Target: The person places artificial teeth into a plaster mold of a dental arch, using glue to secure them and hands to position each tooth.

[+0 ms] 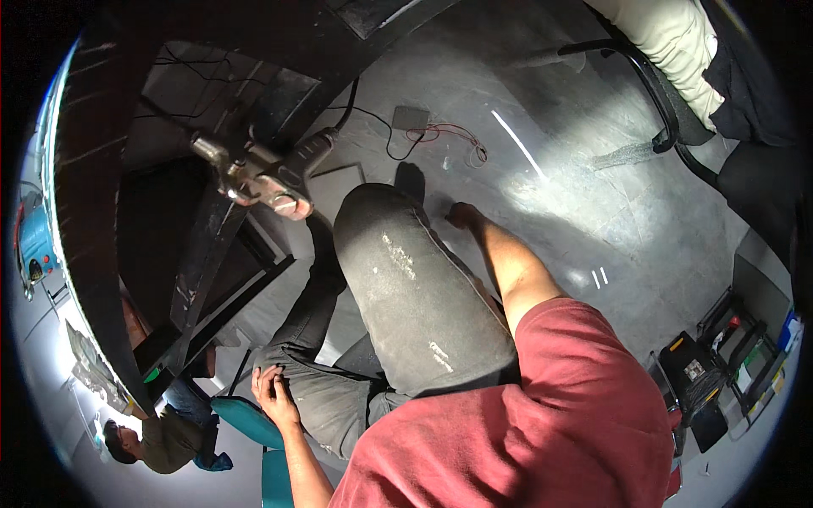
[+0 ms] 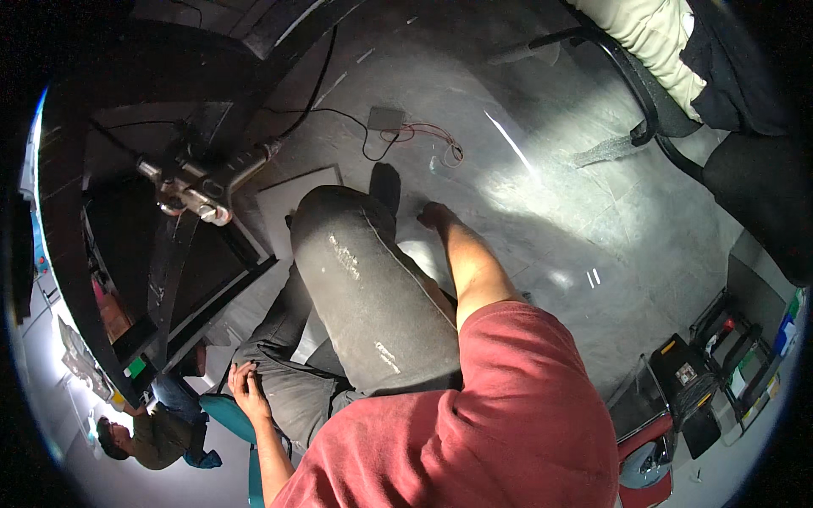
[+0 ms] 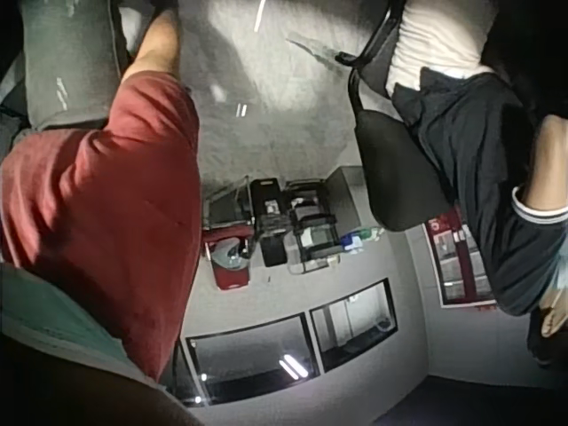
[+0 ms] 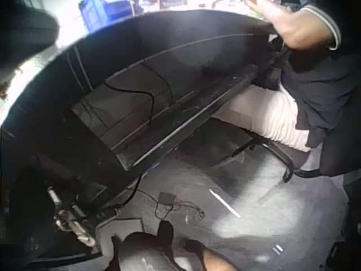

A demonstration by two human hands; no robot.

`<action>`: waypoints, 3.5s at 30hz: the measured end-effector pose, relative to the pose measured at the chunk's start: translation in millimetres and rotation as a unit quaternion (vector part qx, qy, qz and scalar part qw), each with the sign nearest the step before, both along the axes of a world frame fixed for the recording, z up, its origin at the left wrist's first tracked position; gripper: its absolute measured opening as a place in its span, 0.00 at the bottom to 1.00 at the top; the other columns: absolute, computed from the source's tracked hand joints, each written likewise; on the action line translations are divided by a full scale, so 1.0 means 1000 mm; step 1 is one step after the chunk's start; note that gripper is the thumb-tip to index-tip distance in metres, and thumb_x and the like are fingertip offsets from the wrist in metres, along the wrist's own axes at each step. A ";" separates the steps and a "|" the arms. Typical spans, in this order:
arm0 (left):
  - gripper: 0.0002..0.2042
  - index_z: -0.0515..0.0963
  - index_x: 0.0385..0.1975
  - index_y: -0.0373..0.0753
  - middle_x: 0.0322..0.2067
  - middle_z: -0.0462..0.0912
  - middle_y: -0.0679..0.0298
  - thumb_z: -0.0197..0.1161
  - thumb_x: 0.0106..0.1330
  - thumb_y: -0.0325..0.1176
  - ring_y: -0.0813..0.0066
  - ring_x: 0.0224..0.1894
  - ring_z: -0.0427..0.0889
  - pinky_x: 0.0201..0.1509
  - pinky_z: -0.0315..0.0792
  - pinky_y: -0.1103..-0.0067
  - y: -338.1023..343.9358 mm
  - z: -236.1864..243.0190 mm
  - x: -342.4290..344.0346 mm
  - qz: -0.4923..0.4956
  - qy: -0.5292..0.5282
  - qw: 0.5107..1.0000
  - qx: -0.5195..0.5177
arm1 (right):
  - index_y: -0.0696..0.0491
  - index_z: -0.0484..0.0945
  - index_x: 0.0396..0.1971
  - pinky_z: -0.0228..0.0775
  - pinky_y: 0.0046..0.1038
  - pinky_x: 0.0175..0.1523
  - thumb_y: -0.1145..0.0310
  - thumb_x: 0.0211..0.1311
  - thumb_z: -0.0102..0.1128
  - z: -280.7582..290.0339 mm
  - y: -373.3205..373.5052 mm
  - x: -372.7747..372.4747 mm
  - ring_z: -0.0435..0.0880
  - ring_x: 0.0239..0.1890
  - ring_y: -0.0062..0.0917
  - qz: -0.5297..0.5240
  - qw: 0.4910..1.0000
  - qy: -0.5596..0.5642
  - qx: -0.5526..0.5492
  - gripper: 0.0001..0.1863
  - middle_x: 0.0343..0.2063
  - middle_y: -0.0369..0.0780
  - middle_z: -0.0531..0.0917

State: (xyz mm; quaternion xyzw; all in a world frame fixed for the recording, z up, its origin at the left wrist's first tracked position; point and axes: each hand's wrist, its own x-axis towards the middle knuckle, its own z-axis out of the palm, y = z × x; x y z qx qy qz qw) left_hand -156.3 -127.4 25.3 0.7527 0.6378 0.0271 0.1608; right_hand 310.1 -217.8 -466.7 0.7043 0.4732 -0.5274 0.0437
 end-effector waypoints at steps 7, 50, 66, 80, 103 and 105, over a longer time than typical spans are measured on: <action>0.08 0.85 0.39 0.39 0.46 0.86 0.60 0.60 0.70 0.34 0.54 0.68 0.66 0.74 0.55 0.60 0.003 -0.006 0.005 -0.014 0.001 1.000 -0.019 | 0.56 0.86 0.45 0.74 0.44 0.61 0.47 0.70 0.52 0.015 -0.022 0.043 0.82 0.56 0.46 -0.139 0.989 -0.036 -0.035 0.26 0.52 0.51 0.84; 0.15 0.78 0.49 0.35 0.52 0.75 0.54 0.62 0.66 0.33 0.56 0.60 0.70 0.68 0.62 0.65 0.000 0.007 0.021 0.003 0.055 0.998 0.024 | 0.54 0.75 0.53 0.82 0.46 0.49 0.65 0.72 0.50 -0.001 0.068 0.082 0.87 0.49 0.48 -0.428 0.897 -0.093 0.066 0.15 0.45 0.52 0.86; 0.20 0.81 0.50 0.40 0.58 0.77 0.52 0.68 0.61 0.44 0.51 0.68 0.66 0.73 0.58 0.58 0.002 0.024 0.083 -0.134 0.272 0.953 -0.010 | 0.58 0.84 0.36 0.79 0.46 0.54 0.66 0.57 0.60 0.028 0.045 0.076 0.85 0.48 0.52 -0.415 0.885 -0.064 0.202 0.13 0.40 0.56 0.85; 0.68 0.59 0.74 0.35 0.64 0.75 0.45 0.82 0.30 0.67 0.49 0.68 0.73 0.71 0.67 0.65 -0.025 -0.068 0.155 -0.230 0.125 0.863 -0.433 | 0.57 0.87 0.36 0.81 0.37 0.51 0.61 0.58 0.65 0.066 -0.032 0.114 0.87 0.47 0.45 -0.267 0.942 -0.164 0.123 0.14 0.47 0.52 0.86; 0.42 0.84 0.53 0.36 0.54 0.85 0.51 0.82 0.40 0.59 0.54 0.55 0.83 0.60 0.74 0.62 0.137 -0.115 0.174 -0.322 -0.037 0.780 -0.535 | 0.52 0.87 0.45 0.78 0.41 0.55 0.64 0.65 0.59 0.302 0.102 0.136 0.85 0.53 0.43 0.069 0.923 -0.245 0.288 0.14 0.48 0.48 0.87; 0.42 0.84 0.53 0.36 0.54 0.84 0.50 0.83 0.39 0.59 0.53 0.56 0.83 0.61 0.74 0.63 0.148 -0.126 0.174 -0.321 -0.045 0.811 -0.487 | 0.52 0.86 0.45 0.78 0.41 0.55 0.64 0.65 0.58 0.306 0.119 0.146 0.85 0.53 0.43 0.036 0.909 -0.244 0.335 0.14 0.48 0.48 0.87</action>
